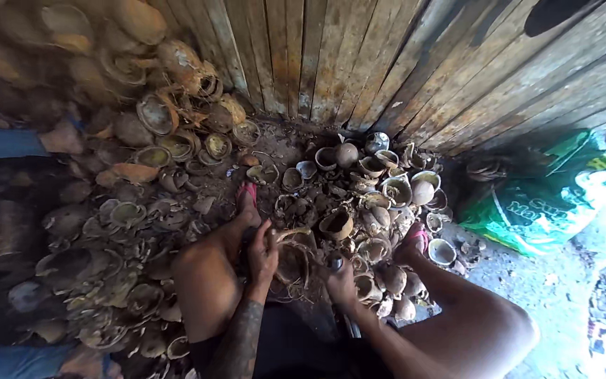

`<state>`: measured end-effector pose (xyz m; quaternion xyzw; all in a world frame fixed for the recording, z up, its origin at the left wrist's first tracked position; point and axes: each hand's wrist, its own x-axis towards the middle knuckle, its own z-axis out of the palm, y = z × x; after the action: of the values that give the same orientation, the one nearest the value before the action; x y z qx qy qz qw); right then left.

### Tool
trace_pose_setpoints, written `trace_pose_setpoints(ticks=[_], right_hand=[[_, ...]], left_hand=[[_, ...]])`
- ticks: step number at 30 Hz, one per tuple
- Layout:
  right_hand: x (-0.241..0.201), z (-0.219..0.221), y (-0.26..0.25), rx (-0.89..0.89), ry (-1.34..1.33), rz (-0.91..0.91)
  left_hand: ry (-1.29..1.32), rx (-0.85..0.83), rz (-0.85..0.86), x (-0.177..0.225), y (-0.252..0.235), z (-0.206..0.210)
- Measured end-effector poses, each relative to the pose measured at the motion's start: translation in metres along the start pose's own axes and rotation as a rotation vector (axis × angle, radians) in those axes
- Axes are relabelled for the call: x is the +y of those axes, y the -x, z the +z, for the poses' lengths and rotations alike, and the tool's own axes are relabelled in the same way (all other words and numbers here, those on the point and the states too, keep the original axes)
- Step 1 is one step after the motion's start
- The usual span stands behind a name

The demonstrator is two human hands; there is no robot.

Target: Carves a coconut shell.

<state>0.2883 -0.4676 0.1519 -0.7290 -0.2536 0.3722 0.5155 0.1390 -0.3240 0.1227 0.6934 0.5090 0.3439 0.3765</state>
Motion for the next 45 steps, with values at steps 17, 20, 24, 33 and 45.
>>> trace_pose_setpoints(ticks=[17, 20, 24, 33, 45], right_hand=[[-0.004, 0.013, 0.014, 0.282, -0.221, 0.29], [0.037, 0.004, -0.019, 0.245, -0.143, 0.093], [0.077, -0.003, -0.059, 0.128, -0.217, -0.013], [-0.001, 0.022, 0.035, 0.373, -0.428, 0.43], [0.017, 0.0, -0.009, 0.159, -0.024, 0.026]], left_hand=[[-0.352, -0.171, 0.027, 0.013, 0.022, 0.011], [-0.246, -0.134, 0.069, -0.004, 0.018, 0.018], [-0.231, -0.117, 0.067, 0.0, 0.016, 0.02], [0.039, -0.249, -0.006, 0.003, 0.002, -0.002], [-0.2, -0.267, -0.095, 0.022, 0.001, 0.008]])
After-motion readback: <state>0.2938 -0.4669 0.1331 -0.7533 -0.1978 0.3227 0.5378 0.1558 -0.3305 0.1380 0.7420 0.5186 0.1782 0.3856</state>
